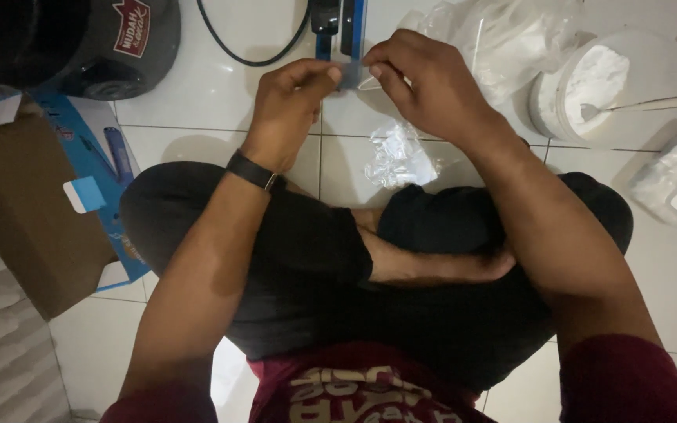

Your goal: The person sits on the floor and uses a blue heat sealer to seal a small plastic bag containing white cotton. They then use scissors to trim the excess plastic from the sealed bag and place the finished item into a container.

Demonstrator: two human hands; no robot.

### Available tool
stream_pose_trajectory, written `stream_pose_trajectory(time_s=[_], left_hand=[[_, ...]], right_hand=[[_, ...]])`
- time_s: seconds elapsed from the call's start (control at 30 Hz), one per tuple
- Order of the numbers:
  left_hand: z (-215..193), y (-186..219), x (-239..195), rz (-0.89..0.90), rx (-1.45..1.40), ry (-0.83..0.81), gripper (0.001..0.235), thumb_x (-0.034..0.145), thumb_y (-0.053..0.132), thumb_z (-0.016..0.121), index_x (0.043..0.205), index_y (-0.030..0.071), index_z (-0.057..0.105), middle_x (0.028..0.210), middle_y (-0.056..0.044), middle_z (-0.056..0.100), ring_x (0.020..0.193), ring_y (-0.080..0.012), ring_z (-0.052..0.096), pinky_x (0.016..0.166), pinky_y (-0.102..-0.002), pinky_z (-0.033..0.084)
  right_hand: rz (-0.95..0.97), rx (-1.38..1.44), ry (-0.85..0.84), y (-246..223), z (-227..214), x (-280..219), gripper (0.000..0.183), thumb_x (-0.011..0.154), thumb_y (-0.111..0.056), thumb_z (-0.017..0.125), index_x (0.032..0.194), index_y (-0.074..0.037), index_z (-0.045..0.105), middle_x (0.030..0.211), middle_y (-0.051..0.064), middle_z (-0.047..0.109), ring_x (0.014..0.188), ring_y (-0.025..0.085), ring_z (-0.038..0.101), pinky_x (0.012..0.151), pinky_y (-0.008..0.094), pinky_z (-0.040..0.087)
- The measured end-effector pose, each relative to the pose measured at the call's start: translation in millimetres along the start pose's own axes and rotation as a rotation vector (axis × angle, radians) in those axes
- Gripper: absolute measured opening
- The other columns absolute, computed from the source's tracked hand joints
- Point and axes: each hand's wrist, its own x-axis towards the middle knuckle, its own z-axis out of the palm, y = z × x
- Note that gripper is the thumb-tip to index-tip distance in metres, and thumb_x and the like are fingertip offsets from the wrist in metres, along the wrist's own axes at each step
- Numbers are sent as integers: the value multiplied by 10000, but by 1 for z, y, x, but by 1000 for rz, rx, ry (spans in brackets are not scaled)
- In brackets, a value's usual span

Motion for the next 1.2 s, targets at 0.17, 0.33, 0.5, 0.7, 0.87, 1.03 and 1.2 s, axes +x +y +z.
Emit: stream_pose_trajectory(time_s=[0.17, 0.33, 0.5, 0.7, 0.87, 1.03, 1.2], left_hand=[[4, 2, 8, -82, 133, 73, 236, 873, 246, 738, 1062, 127, 814, 891, 31, 744, 774, -87, 589, 676, -217, 470], [0, -6, 36, 17, 182, 73, 209, 898, 230, 722, 1068, 128, 785, 1007, -11, 783, 873, -138, 693, 767, -277, 567], [2, -28, 77, 170, 114, 119, 94, 822, 104, 746, 762, 138, 682, 706, 22, 581, 686, -138, 541, 629, -326, 448], [5, -31, 85, 207, 355, 225, 129, 842, 26, 726, 855, 149, 765, 796, -5, 763, 723, -116, 645, 597, -267, 507], [5, -25, 83, 340, 427, 194, 126, 884, 35, 682, 881, 151, 731, 812, 23, 757, 721, -99, 637, 589, -258, 490], [1, -37, 89, 342, 454, 222, 211, 811, -62, 712, 890, 133, 706, 841, -5, 763, 784, -145, 710, 622, -256, 541], [-2, -45, 91, 340, 475, 262, 97, 876, 76, 703, 927, 153, 674, 883, -10, 768, 833, -161, 742, 678, -284, 583]], right_hand=[[72, 29, -112, 18, 2, -1, 181, 1104, -164, 675, 1176, -1, 705, 956, 114, 687, 768, 250, 639, 703, 385, 456], [373, 290, -173, 28, 0, 14, 107, 1125, -147, 651, 1090, -58, 699, 954, 57, 724, 858, 169, 679, 752, 316, 506], [450, 337, -212, 51, -3, 30, 137, 1191, -129, 537, 1077, -94, 605, 961, 44, 630, 899, 177, 630, 832, 339, 521], [541, 351, -141, 53, -3, 36, 103, 1089, -65, 581, 1113, -102, 674, 1059, 3, 684, 877, 128, 599, 760, 307, 497], [1057, 163, -184, 40, -5, 41, 341, 970, -494, 677, 1171, -220, 644, 1108, 9, 657, 1027, 179, 617, 813, 388, 455], [939, 131, -223, 55, 4, 37, 248, 1031, -460, 628, 993, -215, 643, 1047, 22, 631, 976, 207, 587, 766, 414, 416], [883, 110, -231, 64, 15, 32, 210, 1056, -414, 623, 988, -216, 617, 1011, 23, 593, 926, 214, 556, 750, 414, 393]])
